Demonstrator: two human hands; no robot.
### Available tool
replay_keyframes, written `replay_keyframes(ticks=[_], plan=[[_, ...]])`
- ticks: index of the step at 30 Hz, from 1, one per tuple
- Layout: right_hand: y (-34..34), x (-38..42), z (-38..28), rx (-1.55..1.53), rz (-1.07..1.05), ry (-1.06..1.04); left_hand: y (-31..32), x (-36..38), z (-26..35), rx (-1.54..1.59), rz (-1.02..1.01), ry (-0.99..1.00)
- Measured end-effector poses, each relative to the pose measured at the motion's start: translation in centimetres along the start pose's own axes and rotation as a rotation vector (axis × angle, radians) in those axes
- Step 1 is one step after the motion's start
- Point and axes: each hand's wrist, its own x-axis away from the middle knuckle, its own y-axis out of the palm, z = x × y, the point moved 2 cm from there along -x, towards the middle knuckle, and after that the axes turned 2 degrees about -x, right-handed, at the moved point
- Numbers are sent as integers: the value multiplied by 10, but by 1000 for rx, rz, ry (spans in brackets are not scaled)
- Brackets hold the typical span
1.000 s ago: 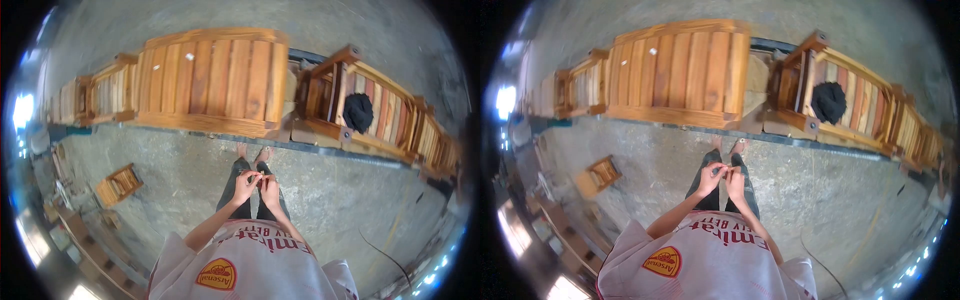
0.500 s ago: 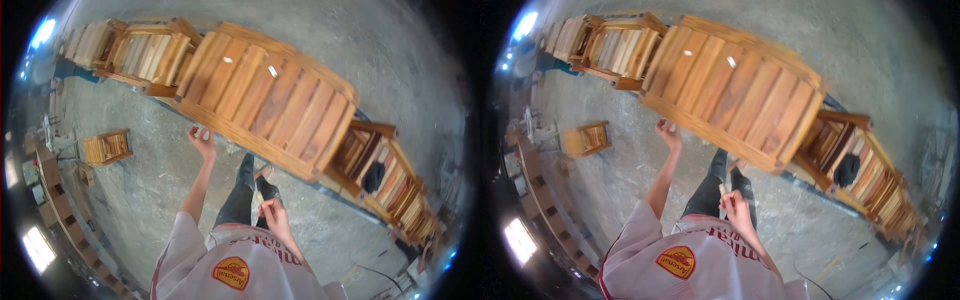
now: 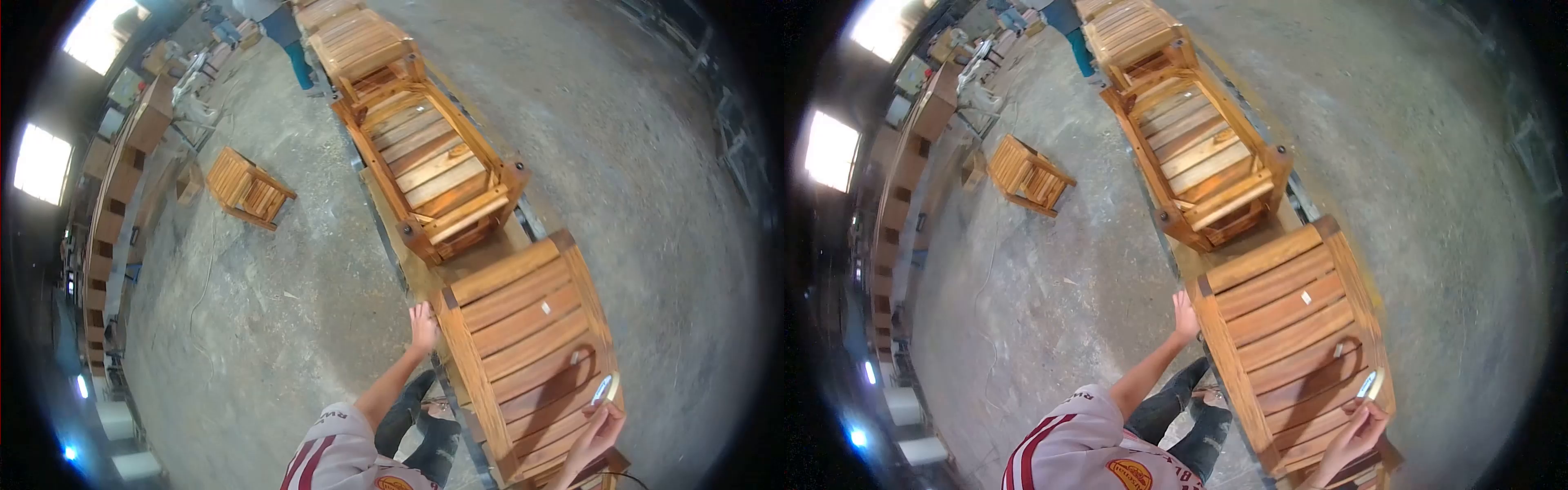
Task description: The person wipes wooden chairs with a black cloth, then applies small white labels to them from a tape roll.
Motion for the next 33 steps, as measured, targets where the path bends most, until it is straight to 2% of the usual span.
replay_keyframes(ticks=[3,5,8,16,24,29,33], plan=[[-8,-25,31,119,156,-80,21,4,-5,1,51,10],[-19,-48,62,250,312,-167,15,1,2,0,116,19],[-48,-81,121,457,406,-136,15,0,2,-13,173,29],[-42,-124,181,332,276,-52,15,2,-4,-22,199,82],[-47,-127,190,364,185,-4,19,10,4,30,309,85],[-40,-131,183,421,123,3,20,14,10,28,322,-47],[-42,-132,185,426,123,-14,17,10,12,-31,294,-19]])
